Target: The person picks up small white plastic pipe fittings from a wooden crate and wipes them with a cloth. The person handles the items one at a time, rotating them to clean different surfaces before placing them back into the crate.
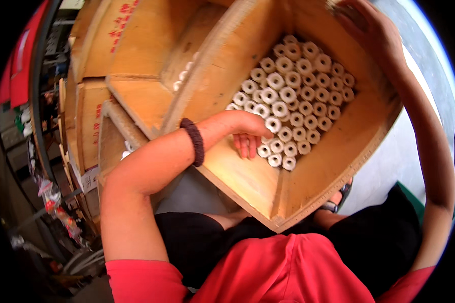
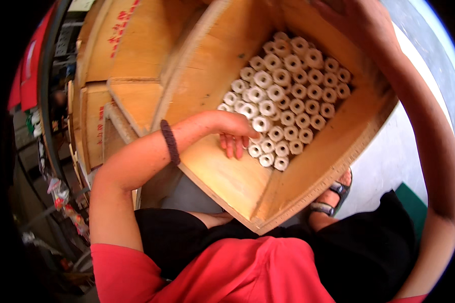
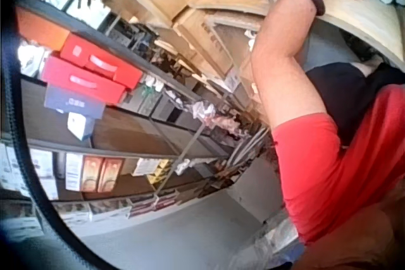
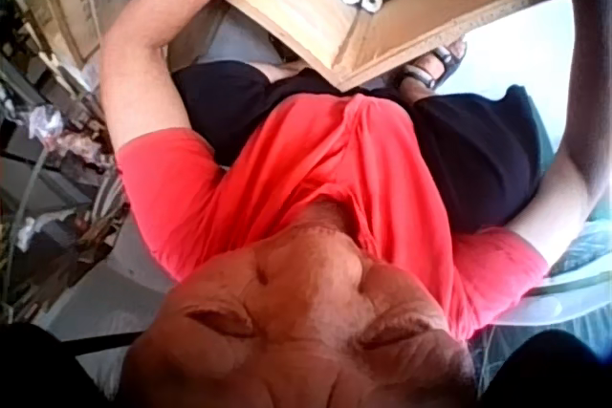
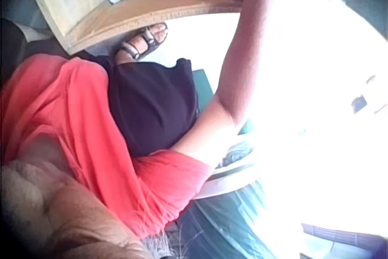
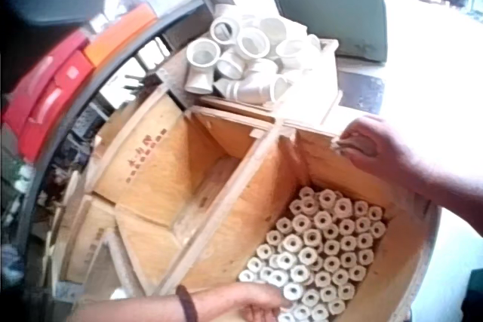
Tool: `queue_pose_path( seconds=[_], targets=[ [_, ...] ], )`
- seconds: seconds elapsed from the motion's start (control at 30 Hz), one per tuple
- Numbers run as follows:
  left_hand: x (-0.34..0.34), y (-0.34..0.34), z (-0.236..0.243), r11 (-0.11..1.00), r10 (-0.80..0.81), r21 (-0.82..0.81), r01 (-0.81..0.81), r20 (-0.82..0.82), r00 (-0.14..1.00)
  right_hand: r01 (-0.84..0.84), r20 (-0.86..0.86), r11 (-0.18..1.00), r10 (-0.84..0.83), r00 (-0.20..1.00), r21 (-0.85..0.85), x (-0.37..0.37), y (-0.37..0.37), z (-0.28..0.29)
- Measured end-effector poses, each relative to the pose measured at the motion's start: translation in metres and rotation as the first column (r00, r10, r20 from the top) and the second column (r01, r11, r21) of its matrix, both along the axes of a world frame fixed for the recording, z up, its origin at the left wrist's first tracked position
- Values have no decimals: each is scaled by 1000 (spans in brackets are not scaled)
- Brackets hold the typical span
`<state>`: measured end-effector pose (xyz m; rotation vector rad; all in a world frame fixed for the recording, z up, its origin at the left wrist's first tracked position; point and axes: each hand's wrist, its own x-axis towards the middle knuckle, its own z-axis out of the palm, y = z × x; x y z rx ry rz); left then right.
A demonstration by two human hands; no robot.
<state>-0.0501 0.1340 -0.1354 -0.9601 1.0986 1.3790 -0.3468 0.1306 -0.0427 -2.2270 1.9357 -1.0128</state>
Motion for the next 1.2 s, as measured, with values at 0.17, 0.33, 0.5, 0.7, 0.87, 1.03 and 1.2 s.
queue_pose_path(
  seconds=[0.17,0.33,0.5,0.7,0.87,1.03,1.2],
  targets=[
    [-2,-22,55,986,164,58,-154,-270,949,28,46,997,-31,998,66,-11,-2,-6],
    [7,-72,145,890,342,18,-455,-686,642,57,75,993,-66,995,106,-13,1,-3],
    [71,-131,169,522,293,-43,-852,-929,226,78,79,990,-87,993,118,-11,-1,-2],
    [126,-179,107,138,329,-262,-955,-898,294,90,169,977,-124,978,196,-13,0,-3],
    [146,-209,32,139,452,-505,-852,-733,508,91,145,982,-115,983,163,-9,-3,-5],
    [141,-225,1,321,299,-736,-596,-518,801,118,100,982,-133,986,147,-13,-2,-8],
    [137,-229,-39,326,63,-914,-242,-234,970,126,99,982,-141,985,137,-14,-1,-10]
  ],
)
